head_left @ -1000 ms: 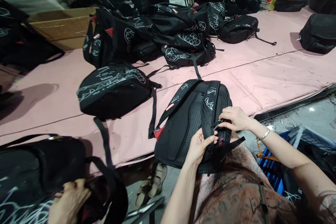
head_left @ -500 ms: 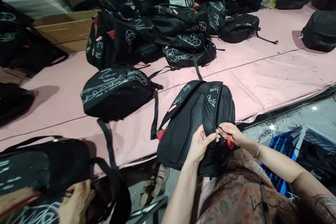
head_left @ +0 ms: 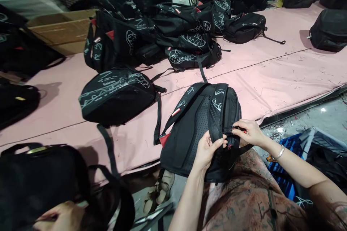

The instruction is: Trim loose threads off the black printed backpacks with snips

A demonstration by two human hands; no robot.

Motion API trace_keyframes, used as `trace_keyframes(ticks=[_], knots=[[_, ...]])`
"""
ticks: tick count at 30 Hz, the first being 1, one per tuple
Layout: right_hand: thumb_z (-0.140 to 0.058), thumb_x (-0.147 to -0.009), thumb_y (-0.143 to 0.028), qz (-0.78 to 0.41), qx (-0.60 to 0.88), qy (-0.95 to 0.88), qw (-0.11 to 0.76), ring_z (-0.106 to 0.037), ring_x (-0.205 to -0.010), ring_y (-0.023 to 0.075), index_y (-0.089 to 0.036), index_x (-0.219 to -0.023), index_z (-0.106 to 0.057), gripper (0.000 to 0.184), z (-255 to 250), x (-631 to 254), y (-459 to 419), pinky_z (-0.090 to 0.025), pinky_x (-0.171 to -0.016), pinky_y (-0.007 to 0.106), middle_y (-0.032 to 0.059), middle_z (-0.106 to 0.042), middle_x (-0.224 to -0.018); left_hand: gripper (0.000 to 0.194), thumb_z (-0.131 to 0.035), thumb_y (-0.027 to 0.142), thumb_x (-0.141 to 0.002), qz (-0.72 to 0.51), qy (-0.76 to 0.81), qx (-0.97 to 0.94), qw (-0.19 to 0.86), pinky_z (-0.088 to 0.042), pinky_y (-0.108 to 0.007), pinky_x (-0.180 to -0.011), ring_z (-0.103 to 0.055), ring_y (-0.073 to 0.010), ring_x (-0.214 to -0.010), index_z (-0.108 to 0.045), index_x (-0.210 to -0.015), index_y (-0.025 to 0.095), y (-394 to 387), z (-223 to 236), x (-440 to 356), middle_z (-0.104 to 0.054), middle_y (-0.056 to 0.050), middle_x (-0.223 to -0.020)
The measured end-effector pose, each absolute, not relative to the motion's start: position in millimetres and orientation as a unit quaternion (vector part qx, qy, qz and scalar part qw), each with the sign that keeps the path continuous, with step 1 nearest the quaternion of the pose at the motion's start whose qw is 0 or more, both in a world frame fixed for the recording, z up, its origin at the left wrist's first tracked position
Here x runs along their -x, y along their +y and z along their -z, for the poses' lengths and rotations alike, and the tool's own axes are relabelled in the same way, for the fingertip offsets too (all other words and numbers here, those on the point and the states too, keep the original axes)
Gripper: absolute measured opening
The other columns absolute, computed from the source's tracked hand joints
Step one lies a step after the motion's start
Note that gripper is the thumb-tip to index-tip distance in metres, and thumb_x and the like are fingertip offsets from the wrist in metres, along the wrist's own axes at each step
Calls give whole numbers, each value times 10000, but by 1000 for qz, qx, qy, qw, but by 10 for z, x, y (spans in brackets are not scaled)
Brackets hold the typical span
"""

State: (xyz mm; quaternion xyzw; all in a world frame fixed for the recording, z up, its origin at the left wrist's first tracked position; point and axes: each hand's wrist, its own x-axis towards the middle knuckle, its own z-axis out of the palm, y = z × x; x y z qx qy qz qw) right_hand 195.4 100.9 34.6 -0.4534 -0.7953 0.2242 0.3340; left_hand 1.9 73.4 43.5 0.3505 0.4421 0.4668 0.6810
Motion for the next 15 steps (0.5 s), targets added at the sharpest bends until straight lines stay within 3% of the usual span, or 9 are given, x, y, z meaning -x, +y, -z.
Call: trace_keyframes(ticks=[15], knots=[[-403, -915, -409, 0, 539, -804, 251, -551, -629, 128, -171, -783, -630, 354, -416, -1832, 642, -310, -569, 249, 36, -602, -650, 279, -732, 186, -629, -470, 447, -361, 670, -509, -203, -579, -610, -98, -575, -565, -844, 125, 693, -478, -116, -668, -12, -714]])
